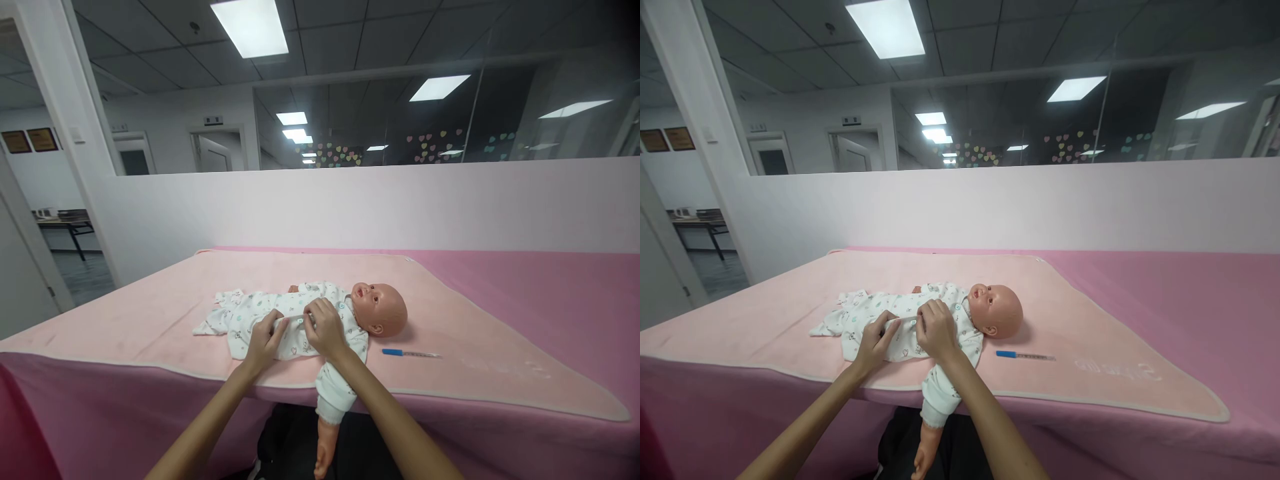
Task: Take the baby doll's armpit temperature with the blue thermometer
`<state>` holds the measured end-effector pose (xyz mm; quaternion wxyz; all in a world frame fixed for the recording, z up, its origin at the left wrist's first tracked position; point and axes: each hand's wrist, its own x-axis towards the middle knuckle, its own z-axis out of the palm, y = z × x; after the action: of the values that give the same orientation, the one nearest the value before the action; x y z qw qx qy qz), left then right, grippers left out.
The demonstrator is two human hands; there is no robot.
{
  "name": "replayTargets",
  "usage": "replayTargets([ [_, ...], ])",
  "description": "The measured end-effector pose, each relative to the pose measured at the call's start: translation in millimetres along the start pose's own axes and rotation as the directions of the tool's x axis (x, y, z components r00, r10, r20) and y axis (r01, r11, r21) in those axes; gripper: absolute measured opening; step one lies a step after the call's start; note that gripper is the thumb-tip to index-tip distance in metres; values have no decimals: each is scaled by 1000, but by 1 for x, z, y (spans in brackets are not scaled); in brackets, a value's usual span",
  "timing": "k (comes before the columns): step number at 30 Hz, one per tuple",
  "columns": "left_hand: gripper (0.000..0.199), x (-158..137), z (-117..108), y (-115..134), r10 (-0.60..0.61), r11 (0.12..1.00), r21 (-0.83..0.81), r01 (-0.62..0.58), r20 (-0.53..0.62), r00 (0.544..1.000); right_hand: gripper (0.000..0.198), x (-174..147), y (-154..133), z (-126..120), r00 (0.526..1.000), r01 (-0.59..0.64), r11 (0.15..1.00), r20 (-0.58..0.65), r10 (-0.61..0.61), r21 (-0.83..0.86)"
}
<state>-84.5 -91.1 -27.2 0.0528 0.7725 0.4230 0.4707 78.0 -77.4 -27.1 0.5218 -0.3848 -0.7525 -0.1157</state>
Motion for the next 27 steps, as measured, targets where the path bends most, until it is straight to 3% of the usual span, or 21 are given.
replayTargets([
  [4,17,4,1,-5,-50,993,97,69,-184,982,12,-1,3,5,1000,8,996,28,-6,-88],
  [7,15,6,0,-4,11,978,204,40,-243,970,11,-1,4,7,999,21,993,31,-18,-113],
  [11,17,4,1,5,224,918,356,-176,-96,970,10,-1,4,6,999,38,996,36,-36,-84],
  [14,22,3,2,10,318,876,381,-296,7,948,9,-1,5,6,998,40,997,43,-37,-73],
  [20,22,4,2,10,326,889,322,-325,54,944,9,-2,7,10,1000,14,992,22,-11,-123],
  [24,20,4,1,9,312,907,281,-314,52,949,10,0,9,12,999,-46,968,-17,43,-246],
  [27,19,6,2,7,278,926,254,-279,43,960,12,3,8,8,1000,-11,936,-16,5,-351],
])
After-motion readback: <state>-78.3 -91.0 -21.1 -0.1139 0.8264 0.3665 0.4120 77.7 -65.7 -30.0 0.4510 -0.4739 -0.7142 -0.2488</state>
